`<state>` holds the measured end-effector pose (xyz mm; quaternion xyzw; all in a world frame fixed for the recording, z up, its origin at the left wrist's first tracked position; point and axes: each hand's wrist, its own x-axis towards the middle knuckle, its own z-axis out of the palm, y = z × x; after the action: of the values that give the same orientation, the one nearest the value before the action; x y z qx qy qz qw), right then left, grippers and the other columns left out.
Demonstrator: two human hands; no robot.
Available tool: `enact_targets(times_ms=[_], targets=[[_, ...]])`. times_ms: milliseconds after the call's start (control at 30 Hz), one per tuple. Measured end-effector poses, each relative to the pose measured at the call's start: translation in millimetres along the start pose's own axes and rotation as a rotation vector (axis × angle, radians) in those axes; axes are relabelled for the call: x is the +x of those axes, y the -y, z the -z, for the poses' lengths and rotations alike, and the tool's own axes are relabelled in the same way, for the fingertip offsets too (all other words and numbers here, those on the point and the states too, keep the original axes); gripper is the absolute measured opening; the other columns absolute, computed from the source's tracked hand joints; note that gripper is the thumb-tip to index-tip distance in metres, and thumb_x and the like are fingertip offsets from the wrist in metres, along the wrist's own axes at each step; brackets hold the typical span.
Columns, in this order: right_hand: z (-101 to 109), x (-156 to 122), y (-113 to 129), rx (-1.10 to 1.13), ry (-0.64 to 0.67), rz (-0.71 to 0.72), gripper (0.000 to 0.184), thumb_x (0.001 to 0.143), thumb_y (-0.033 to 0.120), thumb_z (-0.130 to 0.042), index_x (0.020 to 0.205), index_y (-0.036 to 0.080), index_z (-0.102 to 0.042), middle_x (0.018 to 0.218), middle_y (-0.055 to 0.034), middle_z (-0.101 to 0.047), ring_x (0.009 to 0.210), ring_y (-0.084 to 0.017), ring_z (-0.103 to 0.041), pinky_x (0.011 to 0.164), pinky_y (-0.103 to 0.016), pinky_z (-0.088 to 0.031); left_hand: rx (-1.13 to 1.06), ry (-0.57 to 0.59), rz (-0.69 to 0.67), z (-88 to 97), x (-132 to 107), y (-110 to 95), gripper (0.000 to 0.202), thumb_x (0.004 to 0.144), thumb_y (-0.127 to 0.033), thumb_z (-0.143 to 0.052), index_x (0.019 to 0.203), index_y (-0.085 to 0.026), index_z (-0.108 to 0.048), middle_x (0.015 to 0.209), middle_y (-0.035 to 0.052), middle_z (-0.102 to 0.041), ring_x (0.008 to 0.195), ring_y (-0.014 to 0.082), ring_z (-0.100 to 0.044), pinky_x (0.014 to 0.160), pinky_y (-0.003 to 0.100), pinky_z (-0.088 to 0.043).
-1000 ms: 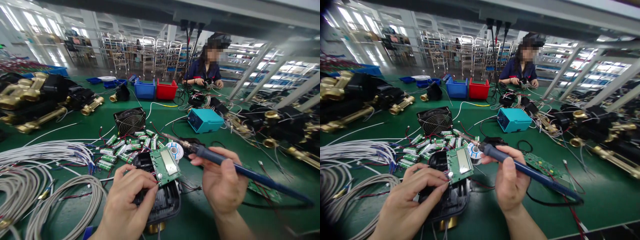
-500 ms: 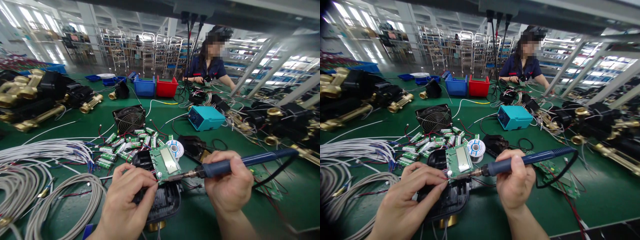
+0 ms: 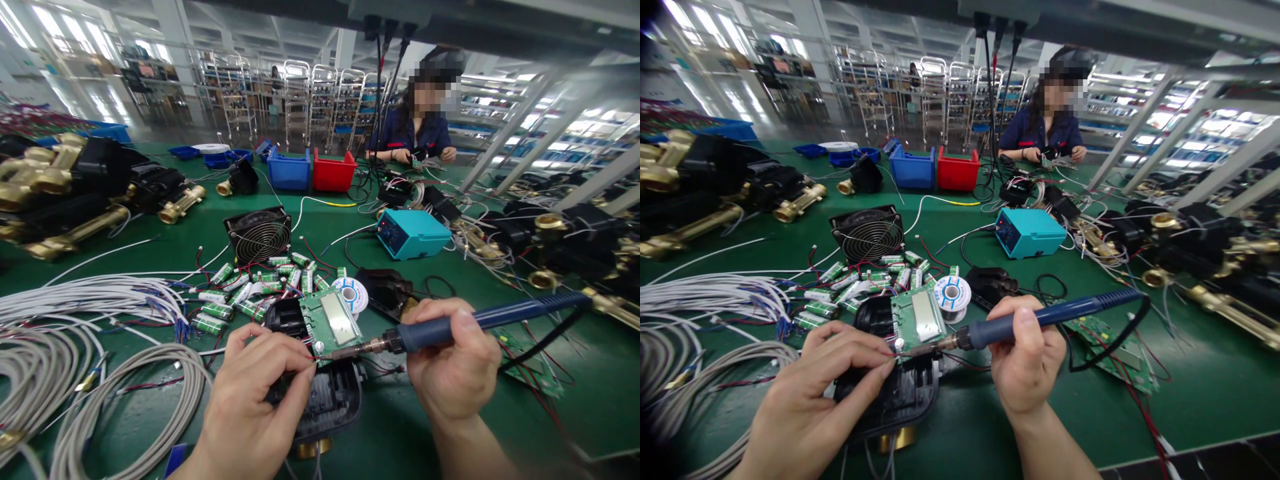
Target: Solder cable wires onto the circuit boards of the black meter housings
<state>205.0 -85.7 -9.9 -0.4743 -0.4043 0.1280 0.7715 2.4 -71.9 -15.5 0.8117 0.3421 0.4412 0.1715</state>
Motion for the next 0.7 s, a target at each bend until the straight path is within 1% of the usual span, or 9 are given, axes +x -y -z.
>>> enact_targets(times_ms=[267, 367, 433, 467, 533, 567, 633, 667, 700], targets=[[-1, 0, 1, 0.059, -0.015, -0.028, 0.032, 0.087, 0.037, -0.059, 0.06, 0.019, -0.066, 0.054, 0.0002, -0.057, 0.05, -0.014, -0.055, 0.045, -0.025, -0.043, 0.007, 0.012, -0.003, 0.7, 0, -1, 0.02, 0.087, -0.006, -0.058, 0.075, -0.022, -0.059, 0.073, -0.0081, -0.073, 0.071, 0.0121, -0.07, 0.086, 0.035, -0.035], [-3, 4, 3, 0.115, -0.105, -0.049, 0.033, 0.083, 0.04, -0.062, 0.058, 0.019, -0.065, 0.053, 0.0006, -0.057, 0.048, -0.013, -0.055, 0.043, -0.024, -0.045, 0.013, 0.033, -0.019, 1.1, 0, 0, 0.02, 0.087, -0.005, -0.058, 0.076, -0.021, -0.059, 0.074, -0.0082, -0.073, 0.071, 0.0117, -0.07, 0.086, 0.035, -0.035], [-4, 7, 4, 0.157, -0.167, -0.045, 0.034, 0.082, 0.043, -0.065, 0.059, 0.018, -0.065, 0.052, 0.001, -0.059, 0.045, -0.012, -0.055, 0.038, -0.022, -0.043, 0.015, 0.033, -0.021, 1.1, 0, 0, 0.02, 0.087, -0.005, -0.058, 0.076, -0.021, -0.059, 0.074, -0.0082, -0.073, 0.071, 0.0114, -0.07, 0.086, 0.035, -0.035], [-4, 8, 5, 0.179, -0.168, -0.042, 0.034, 0.083, 0.044, -0.066, 0.061, 0.018, -0.066, 0.053, 0.0013, -0.06, 0.043, -0.011, -0.055, 0.035, -0.021, -0.042, 0.014, 0.027, -0.019, 0.9, 0, 0, 0.02, 0.087, -0.005, -0.058, 0.075, -0.021, -0.058, 0.074, -0.0083, -0.072, 0.071, 0.0113, -0.07, 0.086, 0.035, -0.035], [-3, 8, 3, 0.222, -0.077, -0.039, 0.032, 0.087, 0.047, -0.067, 0.073, 0.019, -0.071, 0.056, 0.0018, -0.064, 0.04, -0.011, -0.057, 0.033, -0.02, -0.042, 0.009, 0.012, -0.009, 0.3, 0, 0, 0.021, 0.088, -0.005, -0.057, 0.075, -0.021, -0.058, 0.073, -0.0085, -0.072, 0.07, 0.0109, -0.069, 0.087, 0.035, -0.034], [-3, 7, 1, 0.241, 0.003, -0.034, 0.029, 0.089, 0.047, -0.067, 0.083, 0.02, -0.073, 0.06, 0.0013, -0.069, 0.043, -0.013, -0.062, 0.035, -0.021, -0.046, 0.005, 0.009, -0.006, -0.1, 0, 0, 0.021, 0.088, -0.005, -0.057, 0.074, -0.021, -0.058, 0.073, -0.0088, -0.072, 0.07, 0.0106, -0.069, 0.088, 0.034, -0.034], [-3, 3, -3, 0.253, 0.183, -0.008, 0.021, 0.093, 0.042, -0.066, 0.105, 0.026, -0.073, 0.077, -0.0004, -0.077, 0.061, -0.017, -0.073, 0.053, -0.028, -0.06, -0.004, 0.005, 0.001, -1.0, 0, -1, 0.021, 0.087, -0.004, -0.057, 0.074, -0.021, -0.059, 0.073, -0.0092, -0.071, 0.07, 0.0098, -0.069, 0.089, 0.034, -0.034], [-3, 0, -6, 0.227, 0.267, 0.009, 0.02, 0.095, 0.037, -0.065, 0.113, 0.03, -0.071, 0.088, -0.0008, -0.079, 0.074, -0.018, -0.077, 0.065, -0.032, -0.063, -0.007, 0.002, 0.006, -1.4, 0, -1, 0.021, 0.087, -0.004, -0.057, 0.074, -0.02, -0.059, 0.073, -0.0093, -0.071, 0.07, 0.0095, -0.069, 0.089, 0.033, -0.033], [-3, -2, -8, 0.179, 0.347, 0.026, 0.022, 0.097, 0.031, -0.063, 0.117, 0.033, -0.069, 0.098, -0.0006, -0.08, 0.086, -0.018, -0.077, 0.077, -0.035, -0.064, -0.01, 0.0, 0.01, -1.8, -1, -1, 0.021, 0.087, -0.004, -0.057, 0.074, -0.02, -0.059, 0.073, -0.0093, -0.071, 0.07, 0.0093, -0.068, 0.09, 0.033, -0.033]])
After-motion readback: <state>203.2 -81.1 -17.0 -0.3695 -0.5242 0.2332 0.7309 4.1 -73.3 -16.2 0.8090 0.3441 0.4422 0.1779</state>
